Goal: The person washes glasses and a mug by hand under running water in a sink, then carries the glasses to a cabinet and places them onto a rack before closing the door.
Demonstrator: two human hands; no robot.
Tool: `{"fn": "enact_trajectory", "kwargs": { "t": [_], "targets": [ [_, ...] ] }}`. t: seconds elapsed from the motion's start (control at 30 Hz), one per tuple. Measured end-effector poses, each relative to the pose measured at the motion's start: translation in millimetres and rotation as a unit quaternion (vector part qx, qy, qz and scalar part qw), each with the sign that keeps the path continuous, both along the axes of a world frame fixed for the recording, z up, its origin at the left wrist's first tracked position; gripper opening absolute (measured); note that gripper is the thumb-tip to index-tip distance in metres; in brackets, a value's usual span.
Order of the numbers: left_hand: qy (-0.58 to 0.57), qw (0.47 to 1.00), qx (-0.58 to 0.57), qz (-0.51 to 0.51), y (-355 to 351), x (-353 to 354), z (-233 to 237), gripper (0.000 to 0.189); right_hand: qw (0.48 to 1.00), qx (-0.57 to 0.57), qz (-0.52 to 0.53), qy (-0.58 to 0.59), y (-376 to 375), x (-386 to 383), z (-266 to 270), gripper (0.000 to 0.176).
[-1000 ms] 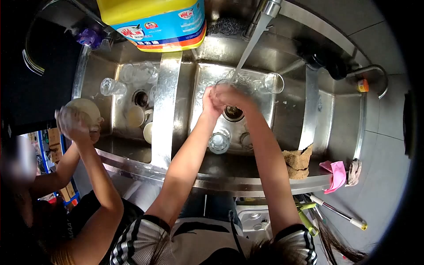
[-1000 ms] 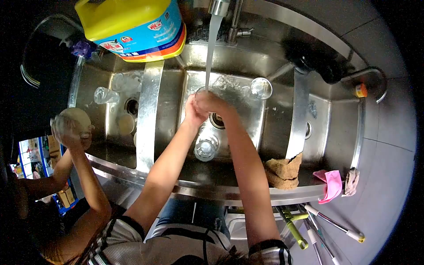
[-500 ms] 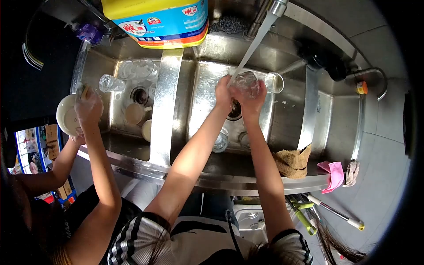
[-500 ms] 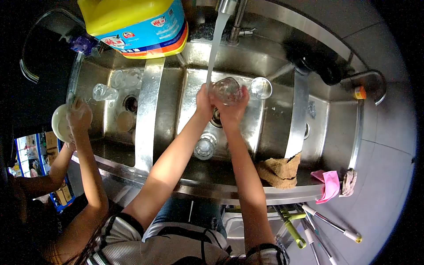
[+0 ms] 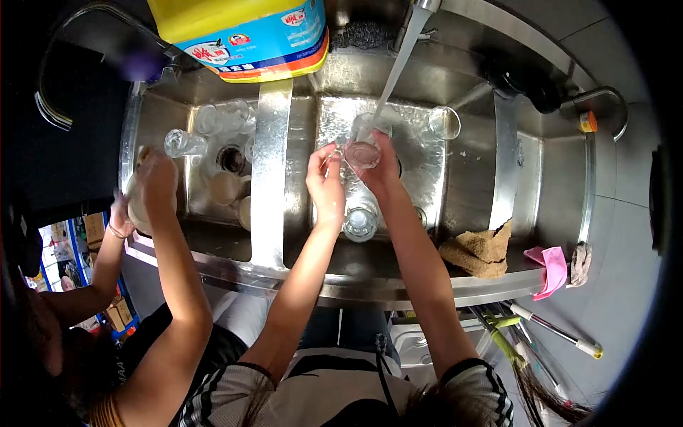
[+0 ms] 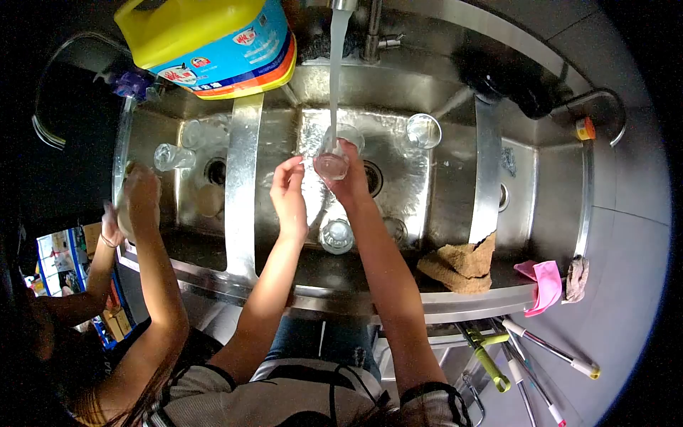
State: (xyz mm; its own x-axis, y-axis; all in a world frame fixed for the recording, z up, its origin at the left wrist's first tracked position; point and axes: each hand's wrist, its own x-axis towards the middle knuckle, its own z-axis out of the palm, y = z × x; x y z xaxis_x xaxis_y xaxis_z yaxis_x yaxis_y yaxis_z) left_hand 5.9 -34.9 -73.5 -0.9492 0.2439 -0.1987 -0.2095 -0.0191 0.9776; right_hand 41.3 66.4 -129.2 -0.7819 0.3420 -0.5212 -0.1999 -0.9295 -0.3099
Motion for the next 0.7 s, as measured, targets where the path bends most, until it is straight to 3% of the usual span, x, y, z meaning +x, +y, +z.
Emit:
{"fn": "enact_trajectory", "kwargs": {
  "t": [0.03, 0.2, 0.27, 0.4, 0.47, 0.57, 0.6, 0.63, 0.7],
  "targets": [
    [-0.014, 1.0, 0.007, -0.01, -6, 1, 6, 0.015, 0.998, -0.027, 0.009, -0.049, -1, 1, 8, 0.039],
    [-0.019, 0.999, -0.011, -0.025, -20, 6, 20, 0.014, 0.995, -0.072, 0.015, -0.071, -4, 19, 4, 0.035],
    [-0.025, 0.999, -0.018, -0.032, -22, 6, 21, 0.014, 0.972, 0.045, 0.061, -0.22, 0, 36, -10, 0.037],
    [-0.028, 0.998, -0.018, -0.044, -25, 10, 20, 0.015, 0.934, 0.136, 0.095, -0.315, 16, 60, -21, 0.044],
    [-0.05, 0.997, -0.008, -0.052, -26, 12, 19, 0.015, 0.91, 0.264, -0.023, -0.319, 19, 70, -24, 0.061],
    [-0.069, 0.995, 0.004, -0.065, -28, 16, 12, 0.015, 0.874, 0.366, -0.082, -0.308, 29, 84, -46, 0.076],
    [-0.066, 0.995, -0.001, -0.071, -28, 17, 10, 0.014, 0.897, 0.29, -0.141, -0.301, 32, 86, -47, 0.073],
    [-0.063, 0.995, -0.006, -0.077, -29, 18, 10, 0.013, 0.897, 0.29, -0.141, -0.301, 36, 88, -53, 0.073],
    [-0.067, 0.994, -0.007, -0.091, -29, 21, 13, 0.013, 0.731, 0.443, -0.091, -0.511, 38, 88, -63, 0.068]
  ]
}}
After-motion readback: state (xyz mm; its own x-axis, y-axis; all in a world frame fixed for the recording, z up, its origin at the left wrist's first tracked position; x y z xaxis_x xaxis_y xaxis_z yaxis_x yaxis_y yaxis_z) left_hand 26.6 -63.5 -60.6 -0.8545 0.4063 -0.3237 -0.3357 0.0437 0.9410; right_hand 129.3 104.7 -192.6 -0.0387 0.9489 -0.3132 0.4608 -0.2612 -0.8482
